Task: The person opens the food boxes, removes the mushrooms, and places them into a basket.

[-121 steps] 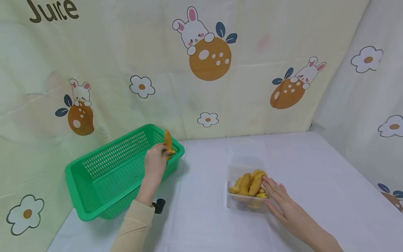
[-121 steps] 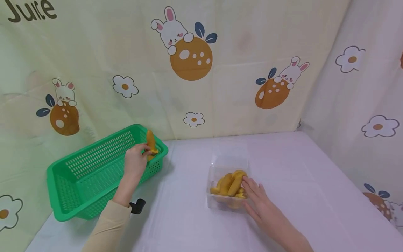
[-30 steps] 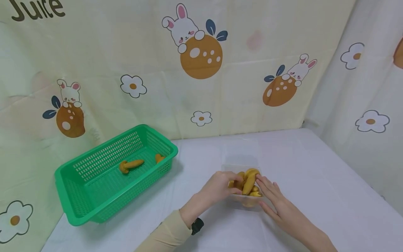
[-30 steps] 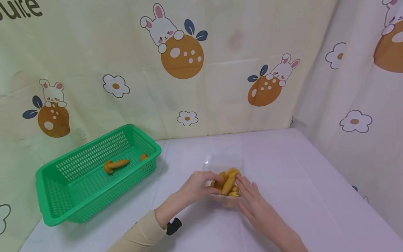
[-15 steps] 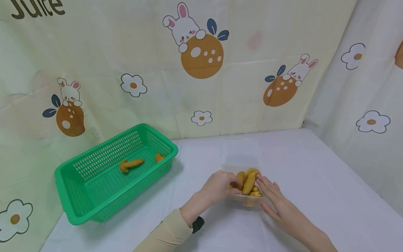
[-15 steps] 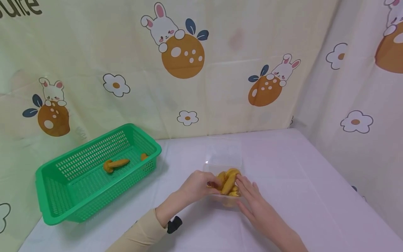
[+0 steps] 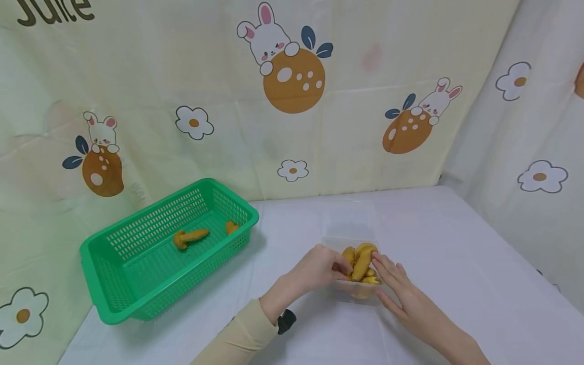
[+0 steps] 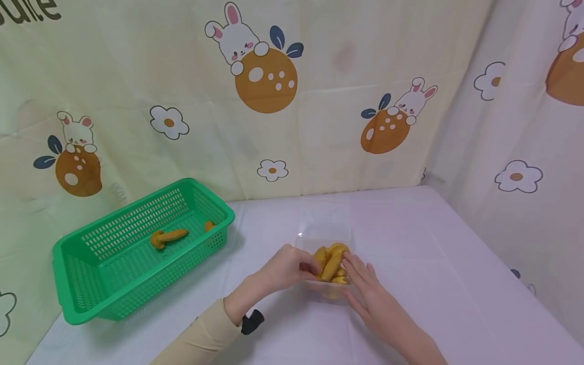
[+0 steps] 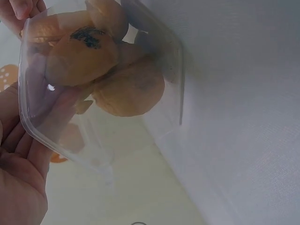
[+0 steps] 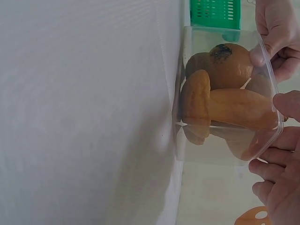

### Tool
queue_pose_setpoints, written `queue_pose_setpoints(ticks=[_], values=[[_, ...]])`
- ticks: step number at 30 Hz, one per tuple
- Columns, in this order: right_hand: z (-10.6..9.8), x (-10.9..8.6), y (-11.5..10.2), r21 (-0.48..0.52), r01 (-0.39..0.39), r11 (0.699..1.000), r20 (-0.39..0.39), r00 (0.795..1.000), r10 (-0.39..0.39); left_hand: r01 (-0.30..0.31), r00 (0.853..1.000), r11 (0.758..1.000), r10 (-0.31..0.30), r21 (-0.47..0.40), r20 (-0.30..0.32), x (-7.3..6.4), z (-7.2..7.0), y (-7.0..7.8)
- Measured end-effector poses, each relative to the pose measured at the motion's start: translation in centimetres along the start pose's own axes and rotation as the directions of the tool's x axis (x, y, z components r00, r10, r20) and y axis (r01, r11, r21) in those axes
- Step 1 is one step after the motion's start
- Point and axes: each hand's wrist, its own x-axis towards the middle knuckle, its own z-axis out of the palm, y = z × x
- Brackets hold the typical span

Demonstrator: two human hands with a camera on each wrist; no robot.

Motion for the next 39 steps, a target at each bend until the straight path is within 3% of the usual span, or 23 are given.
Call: queue_pose_setpoints(ticks=[10, 16, 19, 27, 39], values=[[0.1, -0.1, 0.1, 0.005, -0.01, 1.0, 0.014, 1.0, 0.01, 0.005, 1.0, 0.99, -0.007, -0.141, -0.013, 0.0, -0.4, -0.2], [0.1, 0.0, 0.1, 0.002, -0.007, 1.0, 0.009, 1.0, 0.007, 0.053, 0.998, 0.952, -0.058, -0.303, -0.005, -0.1, -1.1, -0.6], [0.1, 0.0, 0.1, -0.002, -0.005, 1.0, 0.008, 1.0, 0.005, 0.06, 0.998, 0.938, -0.067, -0.341, -0.009, -0.1, -1.5, -0.7], [0.2, 0.0, 0.1, -0.004, -0.011, 1.0, 0.008, 1.0, 0.011, 0.084, 0.995, 0.917, -0.099, -0.39, -0.018, -0.3, -2.5, -0.4], [0.2, 0.1, 0.0, 0.012, -0.036, 0.999, 0.017, 0.999, 0.036, 0.067, 0.994, 0.916, -0.097, -0.396, -0.058, -0.7, -3.9, -0.2]])
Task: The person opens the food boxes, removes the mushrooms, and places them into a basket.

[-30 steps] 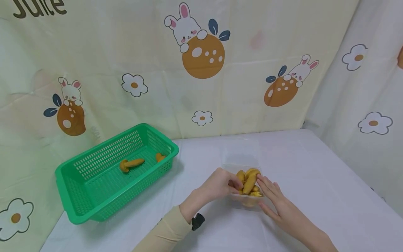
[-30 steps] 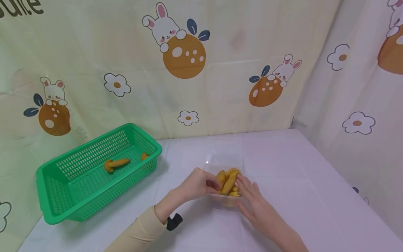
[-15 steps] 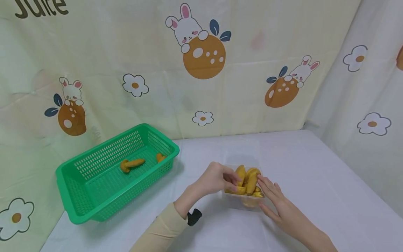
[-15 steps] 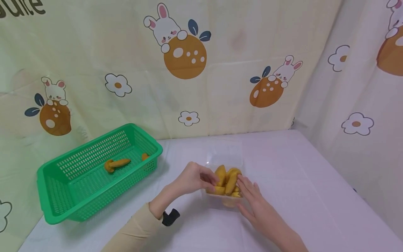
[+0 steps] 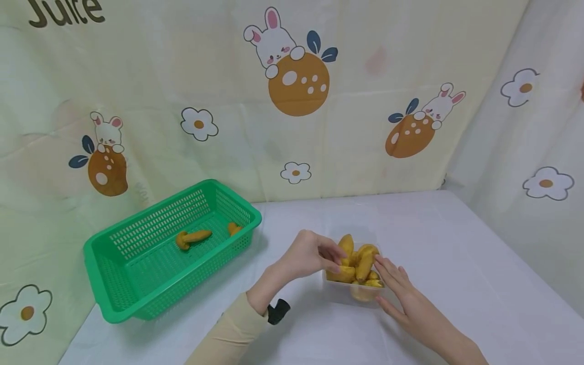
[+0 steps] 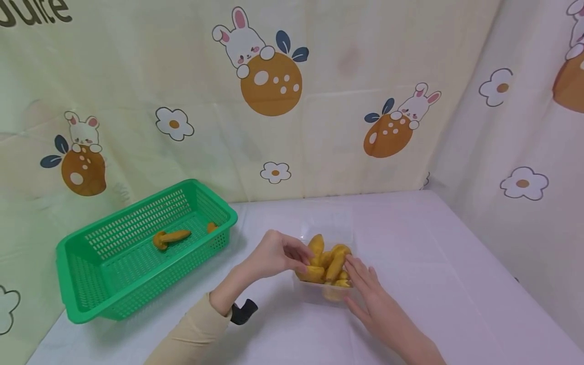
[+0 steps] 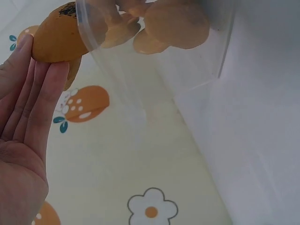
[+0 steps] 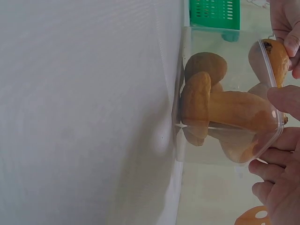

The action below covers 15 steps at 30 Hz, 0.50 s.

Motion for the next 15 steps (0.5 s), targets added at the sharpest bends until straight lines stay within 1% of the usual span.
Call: queue_pose_setpoints(ticks=[3, 7, 15], values=[[0.0, 0.0, 0.0, -0.006, 0.007, 1.0, -0.006, 1.0, -0.007, -0.001, 1.0, 1.0, 0.001, -0.011, -0.003, -0.2, -0.3, 0.2], [0.0, -0.1, -0.1, -0.008, 0.008, 1.0, -0.01, 1.0, -0.008, 0.011, 1.0, 0.999, -0.012, -0.044, -0.009, -0.5, -0.6, 0.4], [0.3, 0.0, 0.1, -0.015, 0.026, 1.0, -0.026, 0.999, -0.026, 0.022, 0.999, 0.995, -0.025, -0.099, -0.024, -0.9, -1.3, 0.3]])
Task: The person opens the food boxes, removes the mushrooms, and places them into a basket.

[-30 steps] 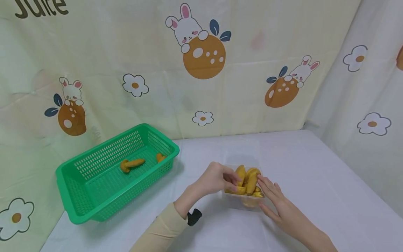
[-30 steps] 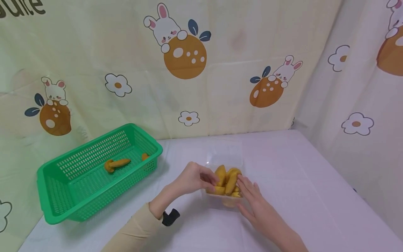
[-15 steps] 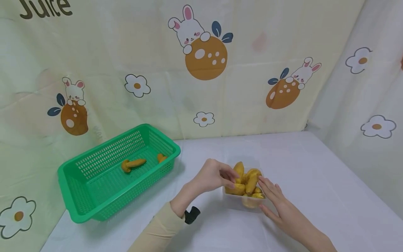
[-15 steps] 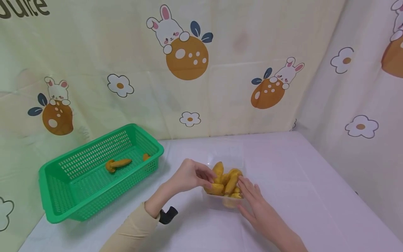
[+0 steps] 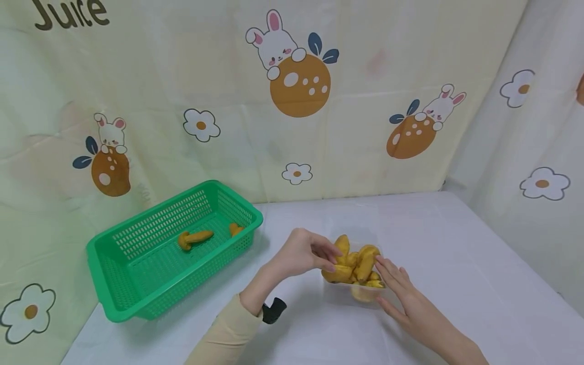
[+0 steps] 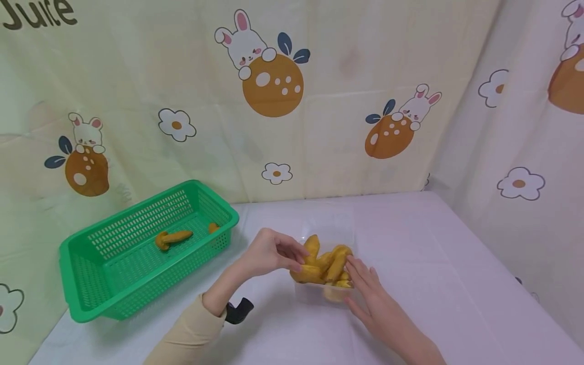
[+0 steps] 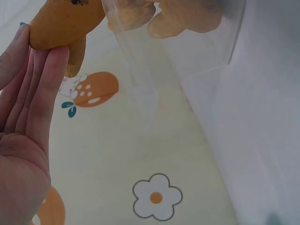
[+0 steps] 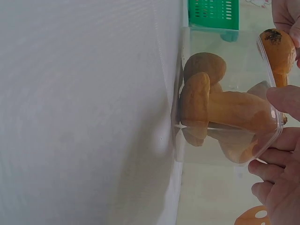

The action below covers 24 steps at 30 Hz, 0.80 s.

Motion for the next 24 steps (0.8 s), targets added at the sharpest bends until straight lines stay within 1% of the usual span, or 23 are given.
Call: queue_pose_setpoints(ticks=[2, 9, 12, 17, 21, 23, 24], values=[[0.0, 0.0, 0.0, 0.0, 0.001, 1.0, -0.003, 1.0, -0.001, 0.002, 1.0, 1.0, -0.002, -0.018, 0.003, -0.1, -0.2, 0.1], [0.0, 0.1, 0.0, -0.004, 0.0, 1.0, 0.0, 1.0, 0.0, 0.033, 0.999, 0.995, -0.032, -0.098, 0.019, -1.5, -1.6, 3.2], [-0.1, 0.1, -0.1, 0.0, -0.008, 1.0, 0.007, 1.0, 0.008, 0.041, 0.999, 0.99, -0.038, -0.133, 0.029, -1.7, -2.0, 3.1], [-0.1, 0.1, -0.3, 0.008, -0.019, 1.0, 0.016, 1.0, 0.019, 0.047, 0.999, 0.988, -0.043, -0.149, 0.032, -2.1, -2.8, 3.2], [0.0, 0.1, -0.3, 0.002, -0.011, 1.0, 0.009, 1.0, 0.011, 0.043, 0.999, 0.986, -0.044, -0.161, -0.001, -2.5, -3.8, 3.6], [0.0, 0.1, -0.3, 0.0, -0.007, 1.0, 0.004, 1.0, 0.007, 0.018, 0.999, 0.988, -0.023, -0.151, -0.031, -2.8, -4.5, 3.6], [0.0, 0.1, -0.3, -0.004, -0.005, 1.0, 0.003, 1.0, 0.005, 0.009, 0.999, 0.989, -0.016, -0.149, -0.048, -2.8, -5.0, 3.4]])
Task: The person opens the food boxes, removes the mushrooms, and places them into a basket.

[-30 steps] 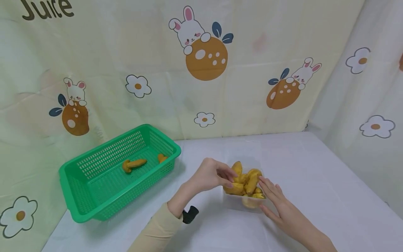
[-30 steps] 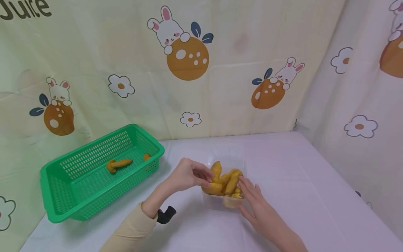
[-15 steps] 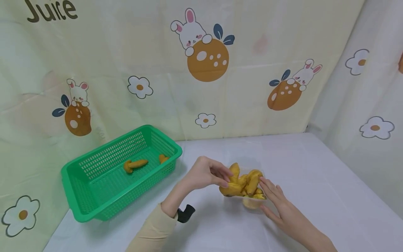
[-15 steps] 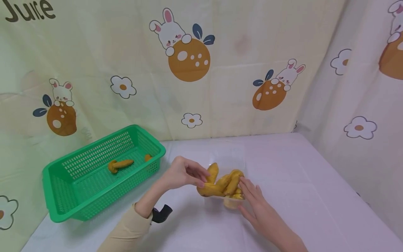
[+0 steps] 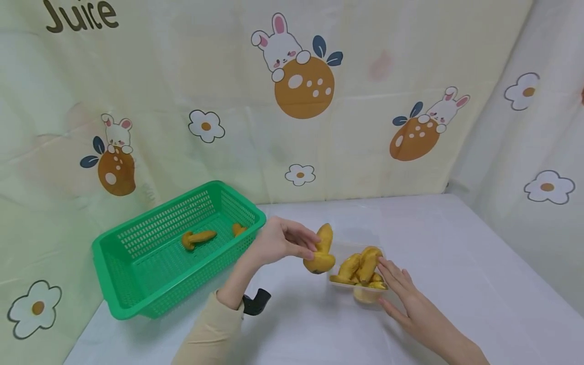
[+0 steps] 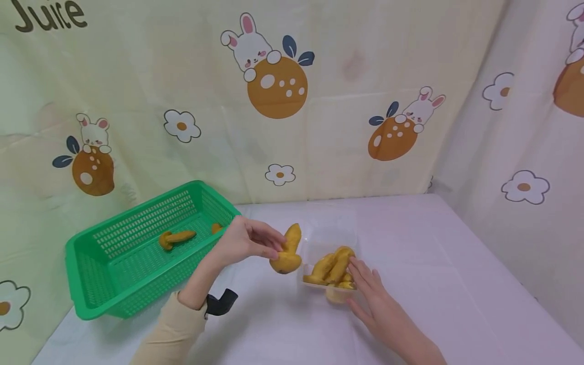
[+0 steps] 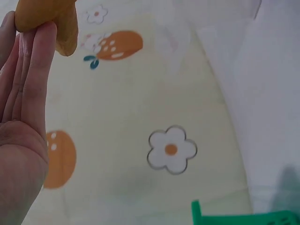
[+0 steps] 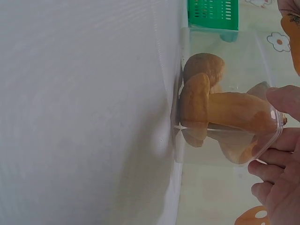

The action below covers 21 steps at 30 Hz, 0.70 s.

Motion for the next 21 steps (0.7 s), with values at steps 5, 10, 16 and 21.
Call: queue_pose_setpoints(ticks=[5, 10, 16, 21], values=[[-0.1, 0.0, 0.0, -0.011, -0.004, 1.0, 0.0, 1.0, 0.004, -0.056, 0.986, 0.998, 0.059, 0.028, -0.157, -0.1, -2.5, -1.6], [-0.2, 0.0, -0.1, -0.007, 0.0, 1.0, 0.0, 1.0, 0.0, -0.048, 0.926, 0.993, 0.085, 0.111, -0.367, -0.4, -4.5, -2.7], [-0.3, 0.0, -0.1, 0.006, 0.002, 1.0, 0.004, 1.0, -0.002, 0.005, 0.806, 0.976, 0.124, 0.216, -0.578, -0.7, -5.9, -4.2], [-0.3, -0.1, -0.1, 0.003, 0.003, 1.0, 0.005, 1.0, -0.003, 0.066, 0.705, 0.961, 0.146, 0.269, -0.694, -0.9, -6.6, -5.9]])
